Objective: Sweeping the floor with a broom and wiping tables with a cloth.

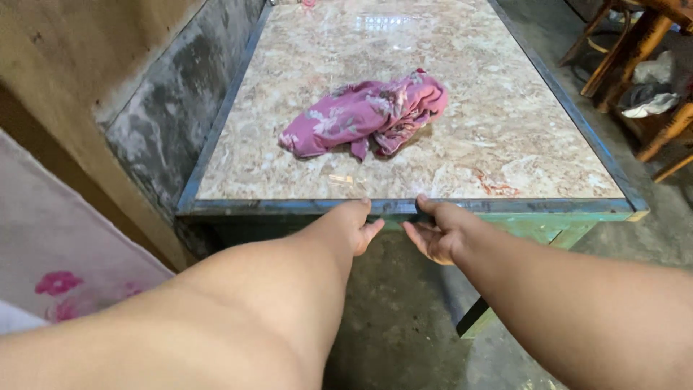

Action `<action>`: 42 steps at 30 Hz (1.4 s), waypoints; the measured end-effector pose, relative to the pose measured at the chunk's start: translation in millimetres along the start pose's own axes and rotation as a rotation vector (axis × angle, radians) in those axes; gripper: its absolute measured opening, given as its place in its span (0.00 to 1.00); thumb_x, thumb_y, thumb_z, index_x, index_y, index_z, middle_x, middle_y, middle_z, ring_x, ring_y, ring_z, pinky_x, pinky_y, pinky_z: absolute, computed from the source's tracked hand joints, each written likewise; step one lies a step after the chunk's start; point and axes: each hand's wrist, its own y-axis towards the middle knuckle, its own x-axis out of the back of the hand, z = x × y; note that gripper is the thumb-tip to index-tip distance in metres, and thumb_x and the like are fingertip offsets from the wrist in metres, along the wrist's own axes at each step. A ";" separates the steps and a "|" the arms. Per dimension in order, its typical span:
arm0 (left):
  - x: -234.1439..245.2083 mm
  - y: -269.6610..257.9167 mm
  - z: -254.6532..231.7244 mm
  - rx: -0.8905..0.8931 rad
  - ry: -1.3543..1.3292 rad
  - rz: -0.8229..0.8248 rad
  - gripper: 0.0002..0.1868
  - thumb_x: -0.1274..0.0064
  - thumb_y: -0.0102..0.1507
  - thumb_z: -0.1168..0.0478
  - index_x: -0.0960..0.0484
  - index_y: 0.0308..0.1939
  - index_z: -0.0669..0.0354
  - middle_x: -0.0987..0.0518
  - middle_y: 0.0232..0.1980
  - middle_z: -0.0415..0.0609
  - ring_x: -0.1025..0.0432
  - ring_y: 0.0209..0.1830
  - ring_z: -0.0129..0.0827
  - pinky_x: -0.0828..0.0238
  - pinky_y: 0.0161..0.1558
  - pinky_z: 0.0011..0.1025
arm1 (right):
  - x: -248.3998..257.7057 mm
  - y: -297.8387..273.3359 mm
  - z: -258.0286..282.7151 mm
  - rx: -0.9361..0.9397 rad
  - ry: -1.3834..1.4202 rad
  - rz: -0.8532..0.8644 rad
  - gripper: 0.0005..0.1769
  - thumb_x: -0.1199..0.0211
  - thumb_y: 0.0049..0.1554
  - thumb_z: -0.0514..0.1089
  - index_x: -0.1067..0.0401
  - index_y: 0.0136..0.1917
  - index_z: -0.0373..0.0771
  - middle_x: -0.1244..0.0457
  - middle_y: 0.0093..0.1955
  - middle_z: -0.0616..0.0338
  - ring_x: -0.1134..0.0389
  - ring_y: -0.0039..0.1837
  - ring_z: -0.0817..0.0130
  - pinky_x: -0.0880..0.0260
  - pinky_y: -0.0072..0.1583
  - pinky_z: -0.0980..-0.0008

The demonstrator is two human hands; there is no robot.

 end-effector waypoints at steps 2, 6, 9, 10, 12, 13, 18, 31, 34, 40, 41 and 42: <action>0.8 -33.2 -15.4 0.066 0.010 -0.003 0.20 0.50 0.69 0.60 0.26 0.66 0.55 0.28 0.66 0.49 0.32 0.66 0.45 0.22 0.59 0.42 | 4.9 0.3 -2.8 0.031 0.020 0.046 0.12 0.36 0.60 0.50 0.28 0.49 0.39 0.35 0.56 0.54 0.28 0.56 0.61 0.18 0.52 0.66; 12.7 -66.6 -45.9 0.247 -0.126 -0.137 0.24 0.50 0.71 0.55 0.32 0.68 0.61 0.31 0.67 0.64 0.31 0.67 0.57 0.31 0.65 0.48 | -12.9 -42.9 -7.6 0.033 0.145 -0.057 0.14 0.37 0.62 0.52 0.30 0.51 0.39 0.37 0.60 0.43 0.32 0.62 0.53 0.22 0.59 0.60; 33.5 -55.1 -60.8 0.174 -0.205 -0.210 0.29 0.49 0.71 0.54 0.36 0.72 0.66 0.34 0.71 0.71 0.35 0.70 0.62 0.36 0.68 0.51 | -36.1 -94.3 -7.9 0.056 0.205 -0.169 0.17 0.36 0.62 0.55 0.30 0.51 0.39 0.36 0.60 0.45 0.31 0.62 0.54 0.25 0.63 0.55; 40.5 -57.9 -66.2 0.175 -0.204 -0.213 0.29 0.49 0.71 0.54 0.36 0.72 0.66 0.34 0.71 0.71 0.35 0.70 0.62 0.36 0.68 0.51 | -31.3 -78.3 -5.7 0.053 0.204 -0.170 0.17 0.36 0.62 0.55 0.30 0.51 0.39 0.36 0.60 0.45 0.31 0.62 0.54 0.25 0.63 0.55; 53.7 -63.2 -74.6 0.023 -0.203 -0.269 0.32 0.52 0.72 0.53 0.44 0.77 0.54 0.43 0.78 0.59 0.44 0.76 0.56 0.40 0.73 0.55 | -19.7 -46.3 -1.3 0.082 0.131 -0.157 0.13 0.36 0.61 0.56 0.28 0.48 0.45 0.32 0.54 0.58 0.29 0.57 0.63 0.22 0.59 0.61; 56.4 -57.4 -75.1 0.026 -0.206 -0.269 0.32 0.52 0.72 0.53 0.44 0.77 0.54 0.43 0.78 0.59 0.44 0.76 0.56 0.40 0.73 0.55 | -14.6 -36.7 -1.4 0.082 0.128 -0.160 0.13 0.36 0.61 0.56 0.28 0.48 0.45 0.32 0.54 0.58 0.29 0.57 0.63 0.22 0.59 0.61; 75.2 -12.1 -75.7 0.105 -0.108 -0.207 0.37 0.50 0.69 0.47 0.45 0.78 0.50 0.47 0.80 0.54 0.42 0.75 0.60 0.40 0.69 0.65 | -6.4 -23.2 -2.1 0.080 -0.043 -0.143 0.13 0.36 0.60 0.60 0.29 0.46 0.51 0.32 0.44 0.68 0.29 0.46 0.72 0.29 0.46 0.72; 62.4 -66.5 -80.3 0.049 -0.258 -0.246 0.28 0.48 0.67 0.52 0.33 0.72 0.44 0.37 0.78 0.47 0.39 0.75 0.46 0.25 0.63 0.55 | -6.7 -24.3 0.5 0.027 -0.160 -0.154 0.20 0.39 0.60 0.66 0.29 0.44 0.49 0.29 0.42 0.64 0.32 0.40 0.78 0.37 0.37 0.79; 58.0 -80.9 -82.1 0.064 -0.266 -0.273 0.27 0.47 0.69 0.55 0.32 0.72 0.42 0.42 0.79 0.48 0.41 0.76 0.49 0.27 0.66 0.53 | -9.5 -29.4 -0.4 0.015 -0.159 -0.199 0.20 0.38 0.60 0.65 0.27 0.43 0.48 0.28 0.42 0.66 0.32 0.39 0.79 0.37 0.36 0.81; 68.3 -56.8 -78.3 0.053 -0.266 -0.197 0.27 0.51 0.65 0.53 0.32 0.70 0.42 0.26 0.75 0.40 0.34 0.73 0.37 0.26 0.63 0.55 | -8.8 -27.3 -1.3 0.019 -0.151 -0.208 0.21 0.39 0.61 0.65 0.28 0.43 0.46 0.29 0.41 0.64 0.32 0.37 0.79 0.38 0.35 0.82; 65.9 -63.3 -78.7 0.070 -0.210 -0.228 0.28 0.50 0.68 0.52 0.35 0.72 0.44 0.36 0.77 0.47 0.38 0.74 0.45 0.25 0.64 0.55 | -7.0 -24.3 -1.4 0.009 -0.150 -0.204 0.21 0.39 0.60 0.66 0.28 0.42 0.47 0.28 0.41 0.63 0.34 0.37 0.79 0.38 0.35 0.82; 63.0 -69.4 -82.8 0.079 -0.153 -0.257 0.29 0.49 0.70 0.51 0.37 0.74 0.46 0.46 0.79 0.53 0.42 0.75 0.53 0.24 0.65 0.54 | -8.2 -20.8 0.0 0.002 -0.147 -0.196 0.21 0.39 0.60 0.66 0.29 0.42 0.47 0.28 0.42 0.62 0.35 0.37 0.78 0.37 0.36 0.81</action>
